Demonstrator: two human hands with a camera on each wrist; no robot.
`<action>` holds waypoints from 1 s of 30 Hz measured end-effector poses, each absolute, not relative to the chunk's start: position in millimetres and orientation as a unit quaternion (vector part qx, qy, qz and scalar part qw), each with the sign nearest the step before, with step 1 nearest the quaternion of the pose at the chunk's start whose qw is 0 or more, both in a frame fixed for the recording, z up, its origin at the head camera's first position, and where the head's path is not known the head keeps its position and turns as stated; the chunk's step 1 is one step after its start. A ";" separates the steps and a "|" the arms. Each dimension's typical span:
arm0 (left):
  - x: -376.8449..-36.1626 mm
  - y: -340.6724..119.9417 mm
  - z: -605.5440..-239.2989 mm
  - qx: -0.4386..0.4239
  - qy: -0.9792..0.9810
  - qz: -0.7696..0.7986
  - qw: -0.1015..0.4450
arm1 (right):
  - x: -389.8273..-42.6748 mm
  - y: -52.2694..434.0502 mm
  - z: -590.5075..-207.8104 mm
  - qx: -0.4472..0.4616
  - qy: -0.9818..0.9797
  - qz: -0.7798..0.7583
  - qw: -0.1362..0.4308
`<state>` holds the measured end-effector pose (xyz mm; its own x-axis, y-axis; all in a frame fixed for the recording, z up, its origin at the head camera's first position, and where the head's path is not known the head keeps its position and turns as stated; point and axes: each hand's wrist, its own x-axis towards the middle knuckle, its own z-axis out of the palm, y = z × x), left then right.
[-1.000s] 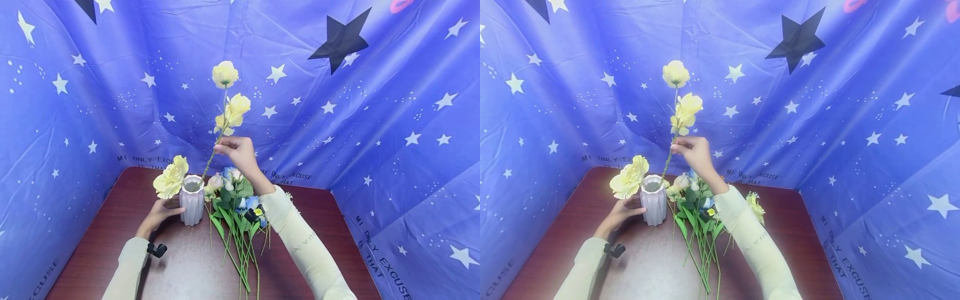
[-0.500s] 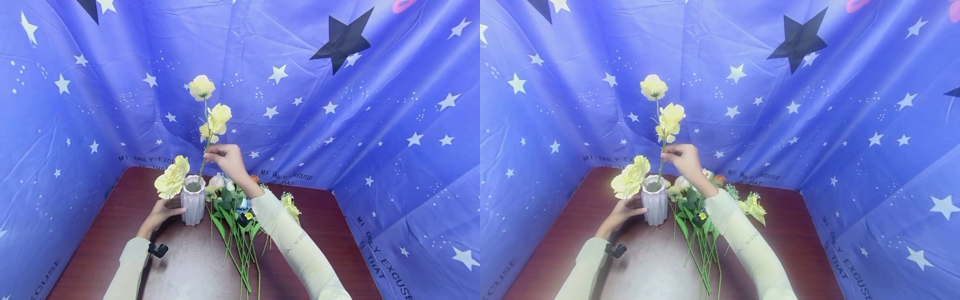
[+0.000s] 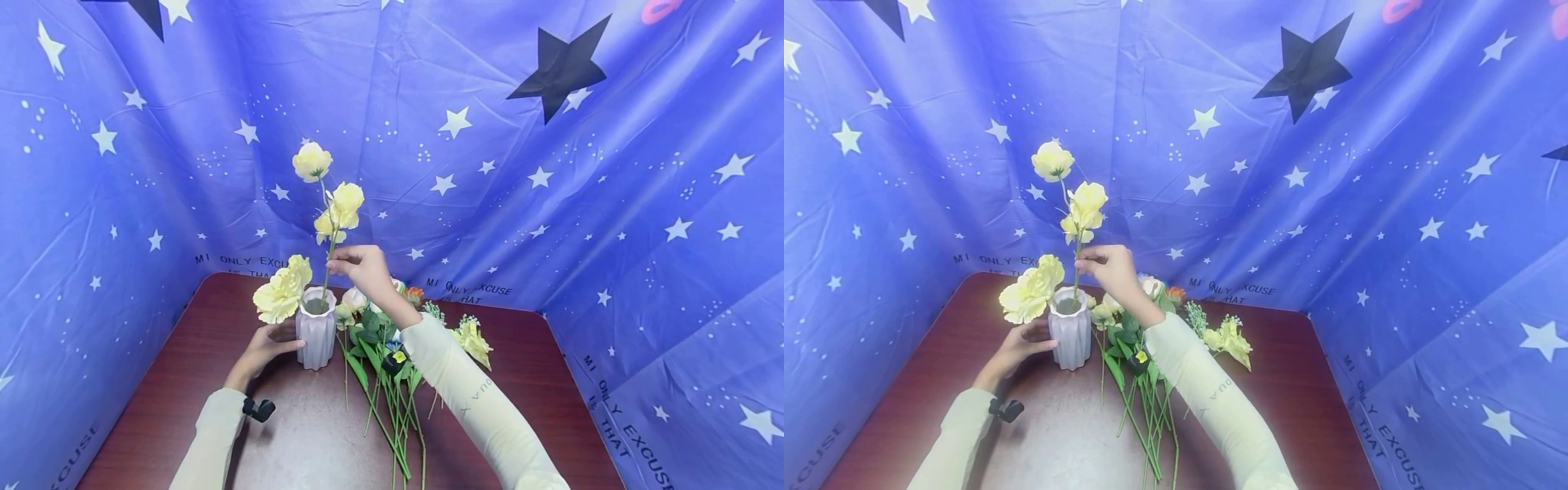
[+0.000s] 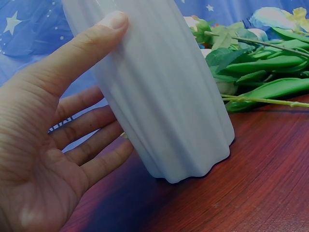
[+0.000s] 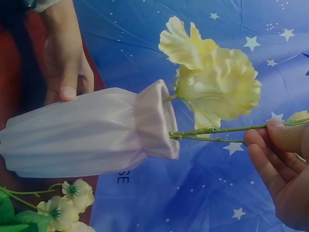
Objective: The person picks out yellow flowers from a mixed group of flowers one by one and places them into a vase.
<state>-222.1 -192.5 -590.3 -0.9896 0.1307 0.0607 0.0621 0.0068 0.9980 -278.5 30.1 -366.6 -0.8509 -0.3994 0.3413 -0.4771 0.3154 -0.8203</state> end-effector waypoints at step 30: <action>-221.5 -191.0 -588.9 0.062 0.711 0.701 0.016 | -286.4 23.6 -389.3 0.243 -0.819 0.519 -0.019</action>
